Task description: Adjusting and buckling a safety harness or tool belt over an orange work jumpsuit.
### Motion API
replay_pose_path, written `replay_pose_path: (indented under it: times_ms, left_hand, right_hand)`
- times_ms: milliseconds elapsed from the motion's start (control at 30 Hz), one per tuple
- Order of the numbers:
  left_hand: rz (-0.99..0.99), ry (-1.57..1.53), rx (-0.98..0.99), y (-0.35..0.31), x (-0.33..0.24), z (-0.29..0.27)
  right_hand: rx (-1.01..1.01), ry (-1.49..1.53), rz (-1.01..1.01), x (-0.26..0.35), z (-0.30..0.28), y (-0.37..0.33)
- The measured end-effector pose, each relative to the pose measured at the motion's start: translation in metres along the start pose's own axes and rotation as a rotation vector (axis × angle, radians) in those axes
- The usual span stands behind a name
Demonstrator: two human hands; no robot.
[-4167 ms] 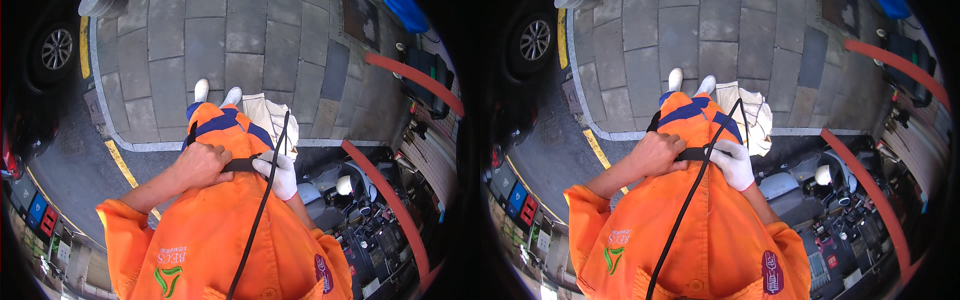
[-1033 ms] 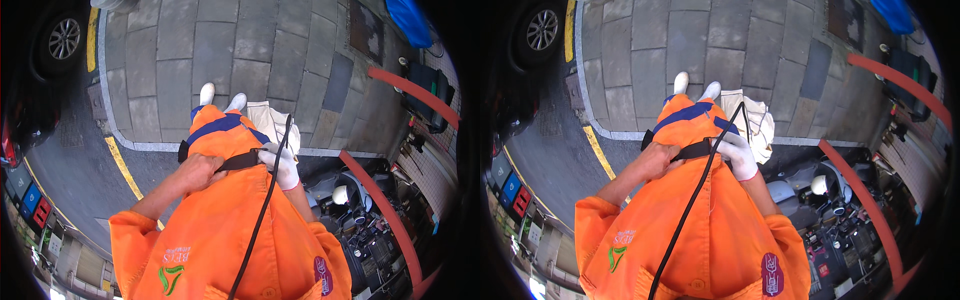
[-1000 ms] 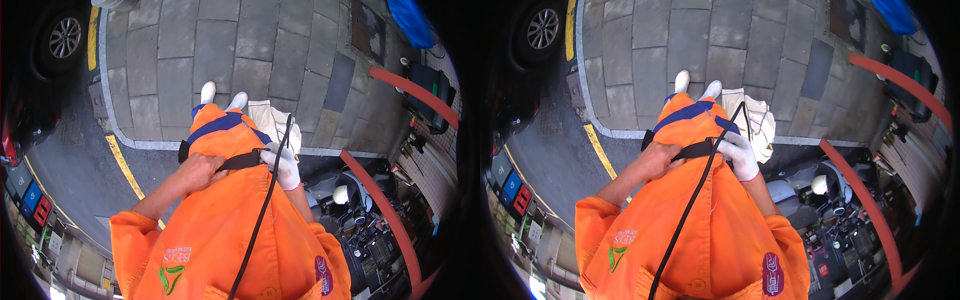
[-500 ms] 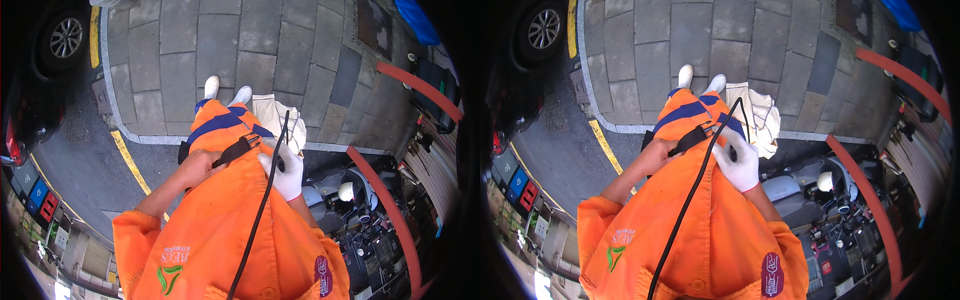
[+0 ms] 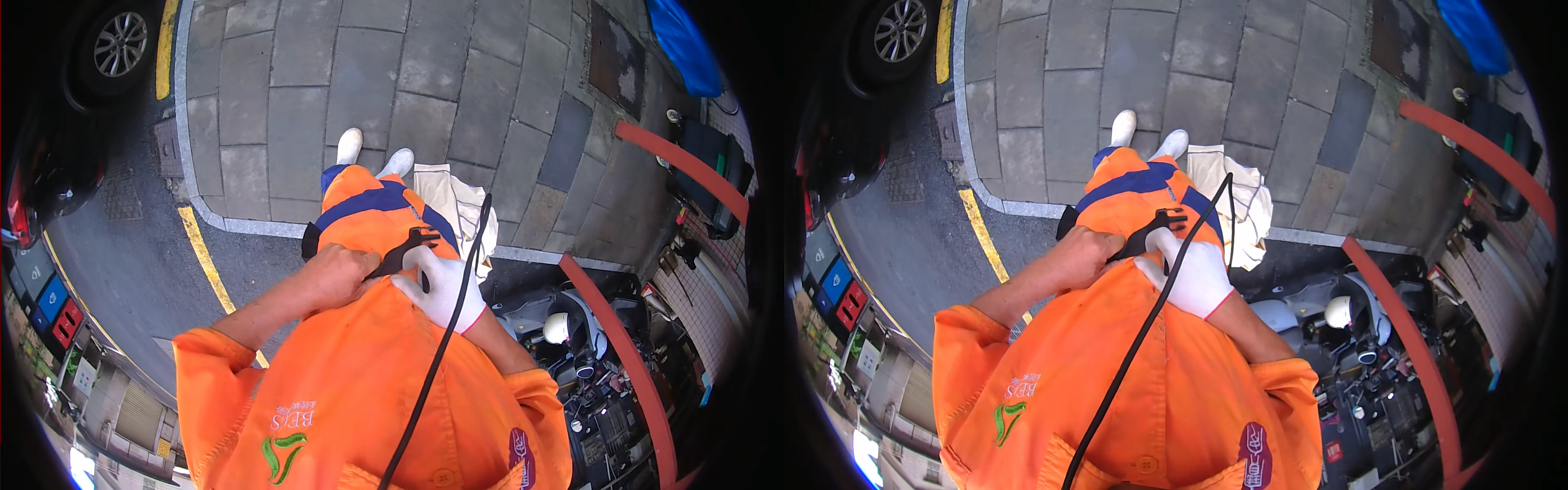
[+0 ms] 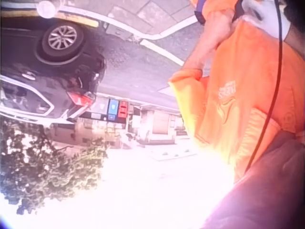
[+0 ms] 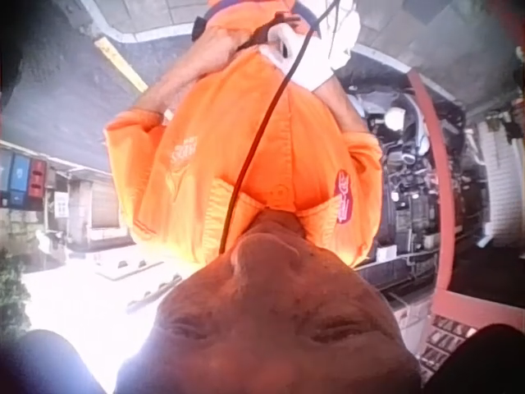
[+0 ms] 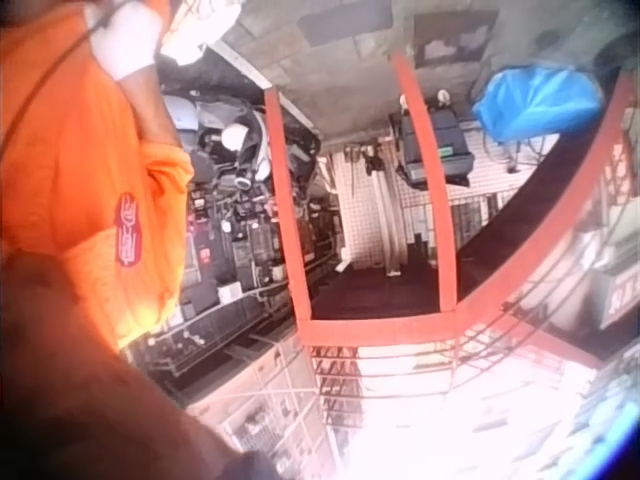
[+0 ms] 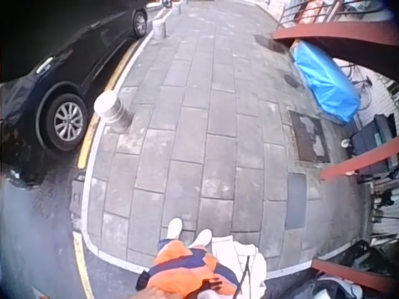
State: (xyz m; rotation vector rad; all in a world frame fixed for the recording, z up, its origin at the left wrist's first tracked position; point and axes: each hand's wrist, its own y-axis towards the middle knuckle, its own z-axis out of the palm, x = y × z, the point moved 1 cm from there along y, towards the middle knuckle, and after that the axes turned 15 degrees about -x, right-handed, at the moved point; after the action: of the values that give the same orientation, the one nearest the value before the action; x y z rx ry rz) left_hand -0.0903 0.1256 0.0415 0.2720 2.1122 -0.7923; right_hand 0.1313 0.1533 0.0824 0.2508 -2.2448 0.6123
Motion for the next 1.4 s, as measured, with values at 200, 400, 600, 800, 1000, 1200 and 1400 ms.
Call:
replay_pose_path:
  times_ms: [200, 400, 600, 800, 1000, 1200, 1400]
  left_hand:
    - [0.025, 0.028, -0.016, -0.001, -0.003, 0.002]
    - [0.057, 0.021, -0.011, 0.002, -0.003, 0.002]
    - [0.054, 0.024, 0.029, 0.005, -0.002, 0.001]
    - [0.025, 0.001, 0.023, 0.004, -0.001, -0.001]
    - [0.059, 0.036, 0.044, -0.005, 0.001, -0.005]
    - [0.149, -0.009, -0.028, -0.015, 0.013, -0.002]
    - [0.259, -0.028, -0.225, -0.031, 0.023, 0.003]
  right_hand:
    - [-0.03, -0.001, -0.088, 0.004, 0.0, 0.004]
    - [0.122, -0.026, -0.097, -0.001, 0.003, 0.007]
    - [0.214, -0.097, -0.077, 0.006, 0.0, 0.015]
    - [0.239, -0.183, -0.098, 0.011, -0.001, 0.017]
    - [0.32, -0.295, -0.075, 0.011, -0.006, 0.016]
    - [0.148, -0.071, -0.179, -0.002, -0.001, 0.002]
    - [0.075, -0.131, -0.175, -0.001, -0.006, -0.006]
